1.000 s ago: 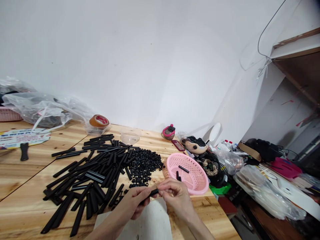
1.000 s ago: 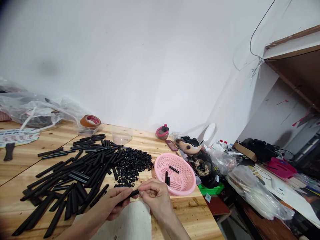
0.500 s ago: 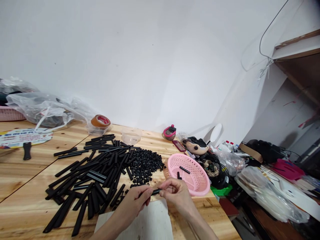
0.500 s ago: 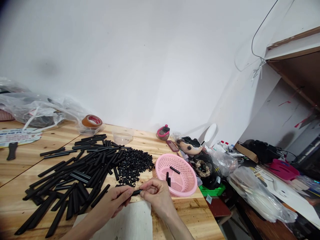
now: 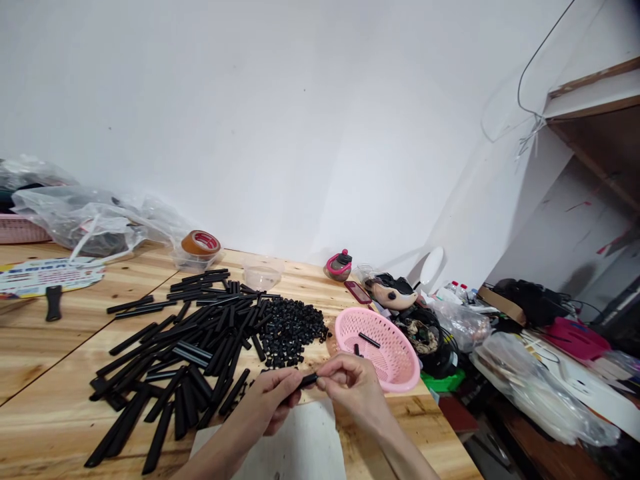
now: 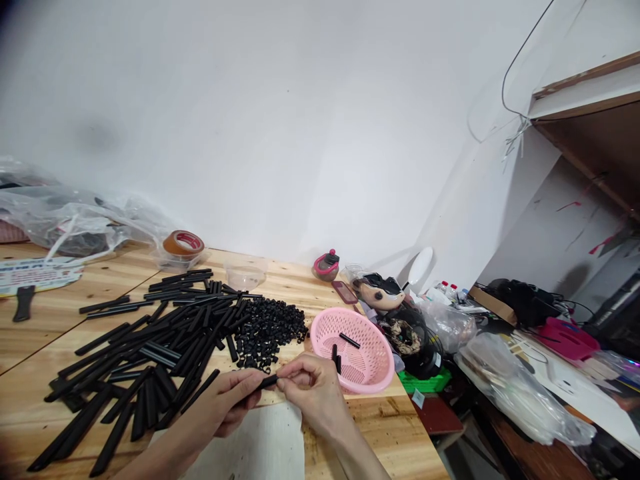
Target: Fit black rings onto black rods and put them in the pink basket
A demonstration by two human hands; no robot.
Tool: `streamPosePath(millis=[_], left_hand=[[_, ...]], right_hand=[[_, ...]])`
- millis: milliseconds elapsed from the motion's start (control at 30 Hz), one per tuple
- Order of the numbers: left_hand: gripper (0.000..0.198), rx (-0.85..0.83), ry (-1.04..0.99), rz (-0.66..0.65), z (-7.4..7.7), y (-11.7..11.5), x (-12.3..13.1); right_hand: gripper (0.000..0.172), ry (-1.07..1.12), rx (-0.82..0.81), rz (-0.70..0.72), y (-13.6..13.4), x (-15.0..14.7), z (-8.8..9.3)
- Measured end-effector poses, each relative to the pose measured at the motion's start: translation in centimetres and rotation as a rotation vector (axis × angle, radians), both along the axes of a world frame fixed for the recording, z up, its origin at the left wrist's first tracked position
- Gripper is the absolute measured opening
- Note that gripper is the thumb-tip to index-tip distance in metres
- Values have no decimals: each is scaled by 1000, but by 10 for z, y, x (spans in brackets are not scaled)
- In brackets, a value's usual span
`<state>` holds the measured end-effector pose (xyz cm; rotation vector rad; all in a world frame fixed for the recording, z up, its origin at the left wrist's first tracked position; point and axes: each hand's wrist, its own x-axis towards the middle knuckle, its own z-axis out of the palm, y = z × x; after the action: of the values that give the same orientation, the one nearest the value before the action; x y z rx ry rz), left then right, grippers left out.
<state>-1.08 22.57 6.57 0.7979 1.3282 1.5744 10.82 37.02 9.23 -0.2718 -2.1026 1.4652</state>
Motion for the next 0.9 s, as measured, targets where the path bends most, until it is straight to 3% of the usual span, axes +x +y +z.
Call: streamPosePath(millis=[533, 700, 900], left_hand=[[56, -40, 74, -56, 2, -2, -3], [50, 53, 182, 27, 0, 0, -1], [48, 48, 251, 69, -1, 1, 0]], right_hand=[[13, 48, 154, 107, 6, 2, 4], [7, 53, 111, 122, 5, 1, 6], [10, 77, -110, 80, -1, -2, 0]])
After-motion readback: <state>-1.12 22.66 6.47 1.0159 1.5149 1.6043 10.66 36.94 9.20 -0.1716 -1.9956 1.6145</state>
